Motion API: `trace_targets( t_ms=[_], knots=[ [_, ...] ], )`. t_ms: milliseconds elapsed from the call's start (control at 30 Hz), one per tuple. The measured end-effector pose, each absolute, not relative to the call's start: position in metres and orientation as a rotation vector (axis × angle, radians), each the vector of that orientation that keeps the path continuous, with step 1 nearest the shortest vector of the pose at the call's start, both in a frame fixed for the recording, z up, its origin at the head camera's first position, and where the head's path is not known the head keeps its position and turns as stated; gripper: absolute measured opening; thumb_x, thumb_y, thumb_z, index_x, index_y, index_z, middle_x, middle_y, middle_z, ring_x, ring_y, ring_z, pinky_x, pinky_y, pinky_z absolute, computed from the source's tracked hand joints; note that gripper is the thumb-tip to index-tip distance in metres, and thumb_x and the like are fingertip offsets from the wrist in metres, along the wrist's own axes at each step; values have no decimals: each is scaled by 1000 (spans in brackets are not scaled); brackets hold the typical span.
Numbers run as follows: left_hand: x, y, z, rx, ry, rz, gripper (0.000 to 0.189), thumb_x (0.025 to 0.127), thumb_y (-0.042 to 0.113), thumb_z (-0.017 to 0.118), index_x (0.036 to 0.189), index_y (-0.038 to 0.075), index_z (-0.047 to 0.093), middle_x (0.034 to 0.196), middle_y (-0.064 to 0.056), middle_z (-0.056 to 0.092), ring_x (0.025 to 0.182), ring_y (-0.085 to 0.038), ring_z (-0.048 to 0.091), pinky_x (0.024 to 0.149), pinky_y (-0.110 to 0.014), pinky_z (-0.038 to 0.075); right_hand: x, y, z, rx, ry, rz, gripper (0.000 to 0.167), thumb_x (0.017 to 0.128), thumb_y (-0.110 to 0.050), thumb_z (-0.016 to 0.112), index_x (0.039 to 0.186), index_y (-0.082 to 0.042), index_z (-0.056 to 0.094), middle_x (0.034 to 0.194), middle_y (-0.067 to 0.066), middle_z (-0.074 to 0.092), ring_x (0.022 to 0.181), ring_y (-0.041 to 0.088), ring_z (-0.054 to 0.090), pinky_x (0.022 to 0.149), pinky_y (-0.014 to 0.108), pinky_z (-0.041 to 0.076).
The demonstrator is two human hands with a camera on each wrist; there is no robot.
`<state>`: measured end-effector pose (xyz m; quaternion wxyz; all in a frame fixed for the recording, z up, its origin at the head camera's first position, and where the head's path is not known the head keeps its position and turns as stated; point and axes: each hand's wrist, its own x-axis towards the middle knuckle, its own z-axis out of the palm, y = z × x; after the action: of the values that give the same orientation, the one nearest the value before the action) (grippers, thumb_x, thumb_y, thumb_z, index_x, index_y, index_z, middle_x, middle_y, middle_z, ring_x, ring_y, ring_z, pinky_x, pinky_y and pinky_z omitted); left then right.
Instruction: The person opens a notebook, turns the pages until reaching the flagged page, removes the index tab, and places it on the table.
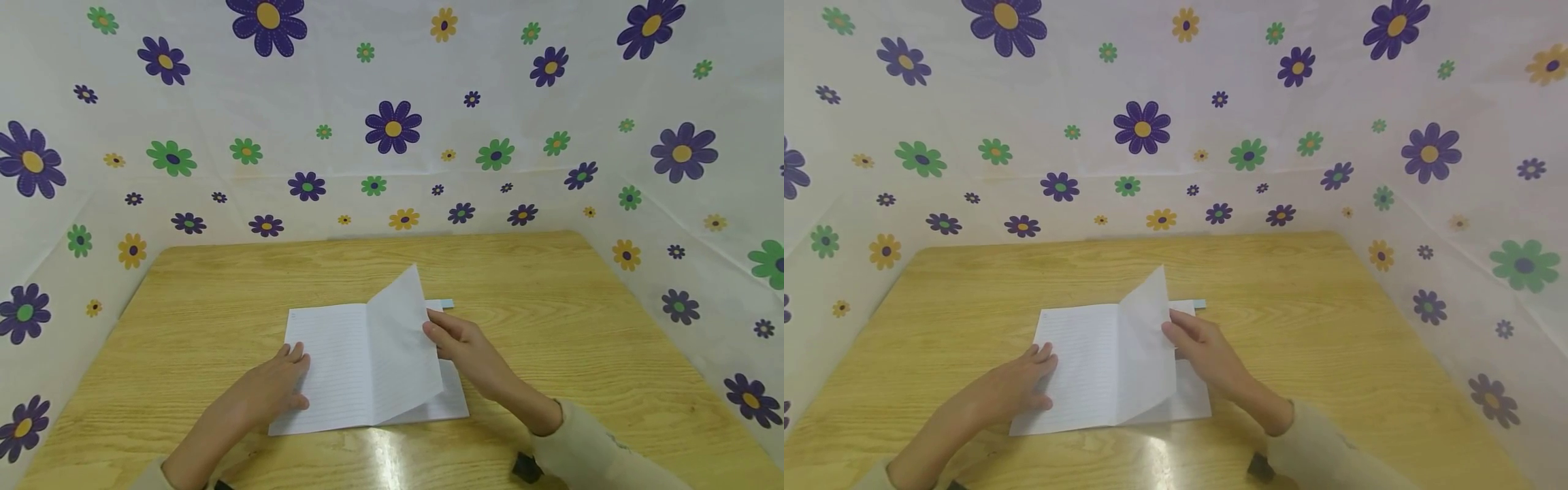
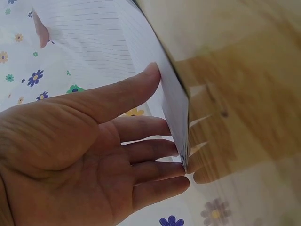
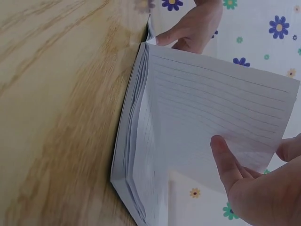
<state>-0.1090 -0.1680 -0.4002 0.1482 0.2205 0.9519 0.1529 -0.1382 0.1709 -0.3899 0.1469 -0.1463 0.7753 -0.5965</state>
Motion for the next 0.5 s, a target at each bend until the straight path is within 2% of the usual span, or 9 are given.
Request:
trace_targets(
  t_ms=[300, 500],
  knots=[
    [-109, -169, -401, 633, 2732, 449, 71, 89, 22, 80, 139, -19, 50, 151, -42, 37, 141, -60, 32, 113, -62, 35, -138, 161, -389, -431, 2219, -1750, 61, 111, -34, 50, 157, 3, 37, 162, 20, 37, 146, 38, 41, 110, 50, 46],
    [-109, -169, -402, 623, 2728, 463, 72, 89, 21, 80, 139, -19, 50, 152, -42, 36, 142, -60, 31, 114, -62, 34, -138, 154, -387, -447, 2167, -1816, 58, 112, -33, 47, 157, 3, 38, 159, 21, 40, 136, 37, 52, 106, 44, 50]
  ],
)
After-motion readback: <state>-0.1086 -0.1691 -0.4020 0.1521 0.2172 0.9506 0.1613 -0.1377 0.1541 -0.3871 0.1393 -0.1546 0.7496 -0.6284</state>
